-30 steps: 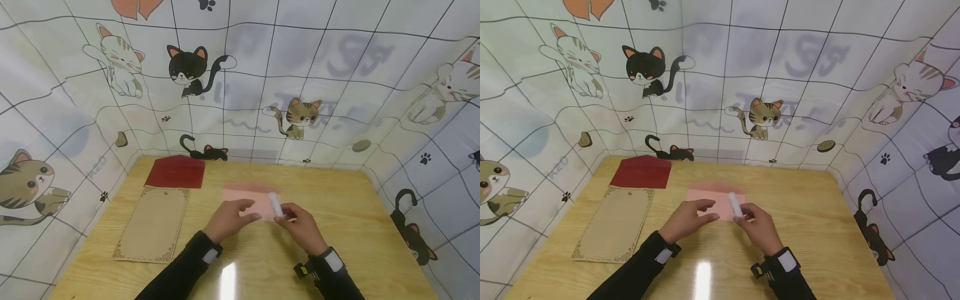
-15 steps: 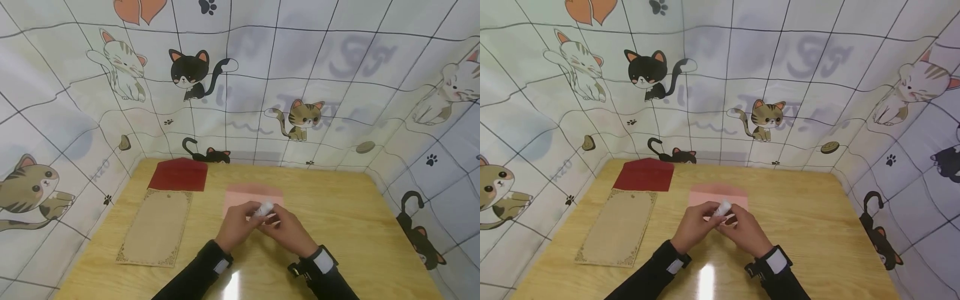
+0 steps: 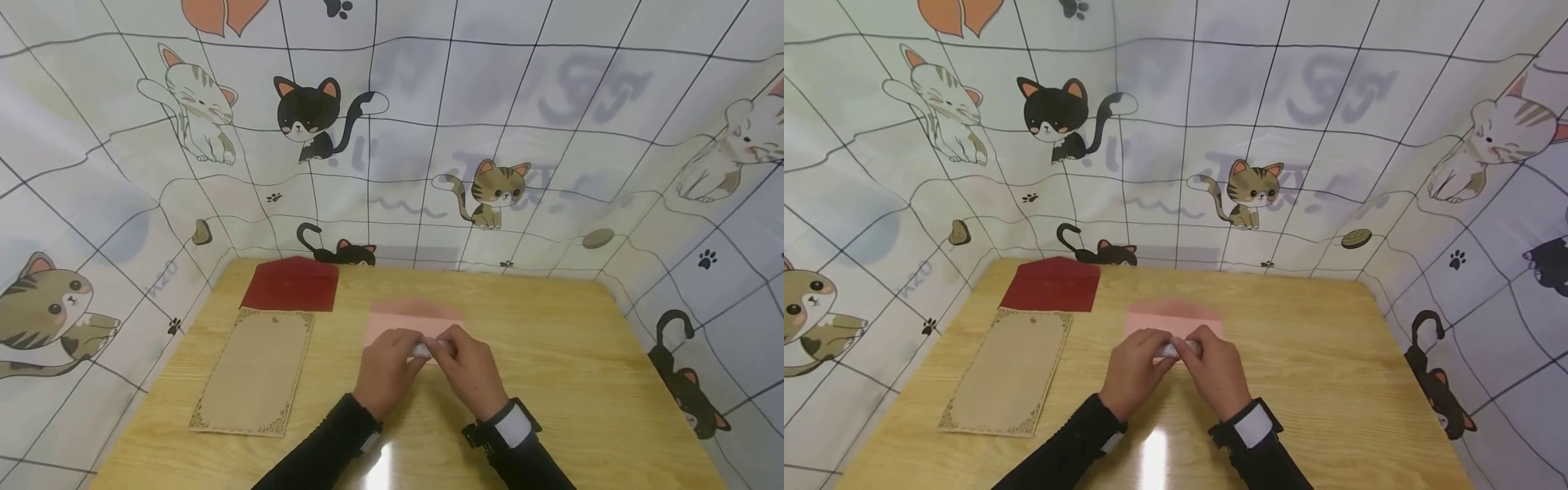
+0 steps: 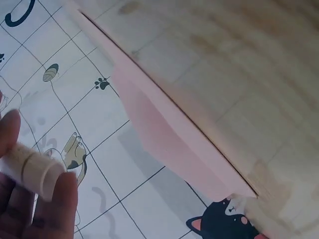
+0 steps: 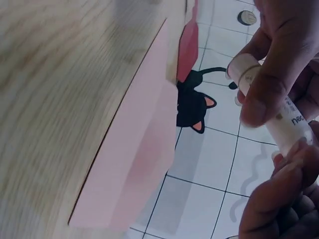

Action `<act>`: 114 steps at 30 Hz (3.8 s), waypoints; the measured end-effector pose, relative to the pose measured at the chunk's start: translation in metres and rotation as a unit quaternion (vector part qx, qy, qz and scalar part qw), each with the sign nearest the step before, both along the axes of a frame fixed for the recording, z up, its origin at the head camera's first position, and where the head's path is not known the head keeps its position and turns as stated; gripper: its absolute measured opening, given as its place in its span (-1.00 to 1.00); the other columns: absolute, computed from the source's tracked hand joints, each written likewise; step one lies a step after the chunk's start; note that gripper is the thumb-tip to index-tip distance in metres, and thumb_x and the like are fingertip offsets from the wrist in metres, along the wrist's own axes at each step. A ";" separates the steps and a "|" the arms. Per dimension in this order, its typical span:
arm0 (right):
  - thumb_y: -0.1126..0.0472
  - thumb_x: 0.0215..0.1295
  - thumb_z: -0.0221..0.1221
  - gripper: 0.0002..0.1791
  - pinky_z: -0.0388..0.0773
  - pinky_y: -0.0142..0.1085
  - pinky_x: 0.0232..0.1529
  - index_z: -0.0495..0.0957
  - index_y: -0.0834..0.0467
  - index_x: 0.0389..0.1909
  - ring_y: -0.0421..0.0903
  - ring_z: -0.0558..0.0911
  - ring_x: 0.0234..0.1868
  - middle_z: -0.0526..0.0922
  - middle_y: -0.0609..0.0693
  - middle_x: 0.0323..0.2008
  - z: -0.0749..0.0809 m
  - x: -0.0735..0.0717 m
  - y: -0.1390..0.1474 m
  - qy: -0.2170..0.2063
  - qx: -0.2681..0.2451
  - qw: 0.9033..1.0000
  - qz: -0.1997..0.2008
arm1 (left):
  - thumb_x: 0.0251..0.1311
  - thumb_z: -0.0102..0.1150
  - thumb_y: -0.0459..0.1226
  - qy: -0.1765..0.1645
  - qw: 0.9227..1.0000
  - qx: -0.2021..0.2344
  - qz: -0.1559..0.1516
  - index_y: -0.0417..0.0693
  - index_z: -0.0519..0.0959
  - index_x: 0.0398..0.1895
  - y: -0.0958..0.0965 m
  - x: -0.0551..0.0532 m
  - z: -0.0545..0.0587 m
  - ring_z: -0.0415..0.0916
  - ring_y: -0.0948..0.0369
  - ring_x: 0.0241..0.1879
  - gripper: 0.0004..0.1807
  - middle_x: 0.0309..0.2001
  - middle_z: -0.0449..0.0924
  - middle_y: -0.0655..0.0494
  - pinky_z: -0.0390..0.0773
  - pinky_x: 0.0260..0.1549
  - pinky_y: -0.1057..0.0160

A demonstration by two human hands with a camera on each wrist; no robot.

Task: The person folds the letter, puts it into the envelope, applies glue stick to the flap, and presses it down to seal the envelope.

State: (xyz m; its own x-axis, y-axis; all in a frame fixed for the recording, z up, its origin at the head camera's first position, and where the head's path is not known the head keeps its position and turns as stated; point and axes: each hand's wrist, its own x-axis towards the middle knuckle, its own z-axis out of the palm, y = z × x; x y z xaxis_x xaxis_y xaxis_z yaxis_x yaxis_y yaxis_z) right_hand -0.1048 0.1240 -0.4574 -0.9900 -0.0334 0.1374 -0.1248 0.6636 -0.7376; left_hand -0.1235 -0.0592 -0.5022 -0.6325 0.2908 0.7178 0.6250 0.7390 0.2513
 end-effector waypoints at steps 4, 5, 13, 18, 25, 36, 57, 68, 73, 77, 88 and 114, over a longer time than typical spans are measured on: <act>-0.07 0.70 0.31 -0.72 0.30 -0.37 -0.46 0.66 0.05 -0.16 -0.22 0.37 -0.52 0.46 -0.14 -0.52 -0.001 0.000 0.001 0.012 0.023 1.000 0.014 | 0.14 0.78 -0.17 -0.057 0.998 0.014 -0.029 0.02 0.78 -0.02 -0.002 -0.001 0.002 0.86 0.18 -0.13 -0.61 -0.13 0.91 0.14 0.85 -0.13 0.18; -0.05 0.70 0.31 -0.74 0.32 -0.38 -0.46 0.67 0.05 -0.14 -0.23 0.38 -0.52 0.49 -0.14 -0.52 -0.001 -0.001 0.001 0.019 0.034 0.999 0.020 | 0.17 0.76 -0.17 -0.073 0.996 0.017 -0.037 0.01 0.79 -0.02 -0.003 -0.001 0.002 0.87 0.18 -0.12 -0.63 -0.12 0.92 0.13 0.85 -0.10 0.17; 0.14 0.48 0.48 -0.77 0.62 -0.37 -0.28 0.64 0.05 0.00 -0.28 0.57 -0.31 0.67 -0.13 -0.23 -0.010 -0.008 0.015 0.177 0.170 0.959 0.144 | 0.35 0.62 -0.18 -0.200 0.975 0.047 -0.084 -0.02 0.84 -0.02 -0.004 -0.006 0.007 0.82 0.25 -0.19 -0.78 -0.13 0.93 0.14 0.81 -0.09 0.23; 0.39 0.25 0.61 -0.59 0.73 -0.39 -0.16 0.62 0.03 -0.05 -0.25 0.63 -0.18 0.63 -0.12 -0.15 -0.011 -0.015 0.026 0.283 0.227 0.904 0.226 | 0.40 0.57 -0.24 -0.280 0.952 0.036 -0.120 0.01 0.86 -0.06 -0.008 -0.011 0.011 0.65 0.36 -0.24 -0.87 -0.15 0.90 0.19 0.68 -0.12 0.37; 0.45 0.28 0.57 -0.62 0.81 -0.29 0.01 0.68 0.00 -0.09 -0.20 0.74 -0.01 0.75 -0.10 -0.03 -0.008 -0.016 0.031 0.269 0.174 0.906 0.278 | 0.39 0.58 -0.25 -0.326 0.933 0.006 -0.150 0.06 0.87 -0.07 -0.018 -0.018 0.014 0.66 0.38 -0.20 -0.88 -0.17 0.87 0.25 0.68 -0.07 0.35; -0.07 0.85 0.07 -0.57 0.51 -0.36 -0.43 0.68 0.10 -0.21 -0.30 0.52 -0.56 0.55 -0.18 -0.55 -0.001 -0.017 0.020 -0.056 0.101 0.978 0.174 | 0.28 0.67 -0.31 0.049 0.994 -0.093 -0.042 0.03 0.79 -0.08 -0.010 -0.008 0.006 0.88 0.24 -0.08 -0.77 -0.13 0.91 0.21 0.85 -0.05 0.30; 0.41 0.21 0.62 -0.48 0.78 -0.35 -0.14 0.69 0.09 0.15 -0.23 0.72 -0.18 0.75 -0.06 -0.06 -0.005 -0.010 0.050 0.316 0.236 0.882 0.258 | 0.36 0.61 -0.23 -0.251 0.956 -0.097 -0.115 0.02 0.82 -0.08 -0.016 -0.011 0.022 0.63 0.34 -0.35 -0.84 -0.29 0.83 0.23 0.65 -0.23 0.36; 0.34 0.11 0.69 -0.52 0.74 -0.18 -0.03 0.81 0.05 0.06 -0.06 0.74 -0.03 0.89 -0.05 -0.02 -0.016 -0.014 0.090 0.248 0.157 0.945 0.141 | 0.57 0.42 -0.22 -0.408 0.898 0.064 -0.156 0.02 0.79 -0.02 -0.046 -0.031 0.009 0.61 0.27 -0.20 -0.92 -0.16 0.80 0.16 0.61 -0.12 0.29; 0.25 0.41 0.55 -0.62 0.61 -0.24 -0.20 0.68 0.15 0.17 -0.05 0.70 -0.14 0.83 0.10 -0.08 -0.031 -0.016 0.121 0.067 0.138 0.988 0.033 | 0.61 0.38 -0.16 -0.434 0.879 0.119 -0.155 -0.02 0.81 0.14 -0.047 -0.031 0.008 0.80 0.18 0.01 -0.78 0.09 0.90 0.07 0.72 -0.06 0.26; 0.16 0.53 0.44 -0.55 0.76 -0.10 -0.16 0.62 0.25 0.29 0.16 0.86 -0.02 0.83 0.30 0.10 -0.037 -0.017 0.144 -0.046 0.133 0.990 0.002 | 0.61 0.37 -0.19 -0.449 0.866 0.146 -0.163 -0.07 0.80 0.17 -0.048 -0.034 0.009 0.79 0.17 0.03 -0.76 0.10 0.91 0.02 0.72 -0.04 0.29; 0.12 0.55 0.43 -0.55 0.79 0.10 -0.04 0.68 0.38 0.23 0.27 0.81 0.02 0.83 0.36 0.08 -0.042 -0.011 0.176 -0.102 0.162 0.981 -0.010 | 0.60 0.37 -0.23 -0.470 0.837 0.202 -0.195 -0.18 0.78 0.21 -0.048 -0.036 0.008 0.76 0.19 0.10 -0.72 0.16 0.89 -0.11 0.71 0.07 0.27; 0.12 -0.03 0.81 -0.36 0.73 -0.32 -0.45 0.55 0.20 -0.13 -0.14 0.78 -0.41 0.75 0.04 -0.33 -0.030 0.021 -0.030 0.313 0.146 0.939 -0.002 | 0.39 0.61 -0.19 -0.469 0.775 0.409 -0.109 -0.18 0.58 -0.08 -0.011 -0.001 0.029 0.66 0.19 -0.16 -0.64 -0.15 0.72 -0.02 0.71 -0.24 0.30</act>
State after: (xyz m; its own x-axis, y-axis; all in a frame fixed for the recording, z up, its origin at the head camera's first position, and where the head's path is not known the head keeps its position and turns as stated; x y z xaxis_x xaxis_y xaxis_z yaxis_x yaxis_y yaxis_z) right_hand -0.0839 0.0938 -0.4873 -0.7189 -0.1558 0.6775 -0.4693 0.8278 -0.3076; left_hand -0.1249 -0.0702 -0.4734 -0.9877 0.1539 -0.0280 -0.0290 -0.0042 0.9996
